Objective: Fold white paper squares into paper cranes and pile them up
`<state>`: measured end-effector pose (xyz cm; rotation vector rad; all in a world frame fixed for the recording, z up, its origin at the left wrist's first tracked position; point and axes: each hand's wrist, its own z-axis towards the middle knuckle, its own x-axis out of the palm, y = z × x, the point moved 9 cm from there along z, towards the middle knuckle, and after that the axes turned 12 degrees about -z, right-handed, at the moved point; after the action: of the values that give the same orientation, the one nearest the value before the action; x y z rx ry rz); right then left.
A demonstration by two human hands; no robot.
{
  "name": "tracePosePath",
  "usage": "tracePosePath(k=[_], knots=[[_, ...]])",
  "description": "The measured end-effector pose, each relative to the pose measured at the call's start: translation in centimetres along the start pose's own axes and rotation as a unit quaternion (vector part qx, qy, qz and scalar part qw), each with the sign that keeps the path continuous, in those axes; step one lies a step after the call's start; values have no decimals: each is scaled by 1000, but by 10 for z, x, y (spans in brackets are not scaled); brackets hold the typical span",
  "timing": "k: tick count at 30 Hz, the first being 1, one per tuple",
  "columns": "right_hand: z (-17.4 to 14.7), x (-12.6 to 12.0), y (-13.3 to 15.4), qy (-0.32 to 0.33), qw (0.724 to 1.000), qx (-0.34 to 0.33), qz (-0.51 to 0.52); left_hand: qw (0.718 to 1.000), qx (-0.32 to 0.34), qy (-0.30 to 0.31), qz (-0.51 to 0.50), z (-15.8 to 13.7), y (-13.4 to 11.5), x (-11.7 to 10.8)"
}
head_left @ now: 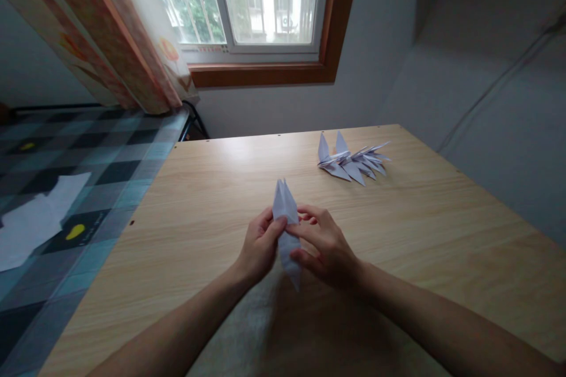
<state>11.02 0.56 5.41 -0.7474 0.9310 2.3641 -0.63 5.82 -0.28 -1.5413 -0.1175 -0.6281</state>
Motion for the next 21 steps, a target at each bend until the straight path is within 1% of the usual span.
tracePosePath(k=[4,8,11,13,15,18,21], knots=[[1,2,-13,-9,995,61,83,1000,8,-10,29,2,1,-7],[-1,11,-31,2,977,137,161,999,-2,-16,31,3,6,-7],[-4,16,-41,16,963,200,182,998,7,-58,0,2,5,-11],[-6,18,-44,19,953,222,203,996,23,-86,-25,1,3,-13],[-6,18,-45,17,945,233,227,994,39,-97,-28,0,-1,-15],[-8,19,-50,6,934,247,259,995,48,-85,18,-1,-4,-16],[-10,24,-57,-4,909,271,318,995,34,-61,65,-1,-3,-15]])
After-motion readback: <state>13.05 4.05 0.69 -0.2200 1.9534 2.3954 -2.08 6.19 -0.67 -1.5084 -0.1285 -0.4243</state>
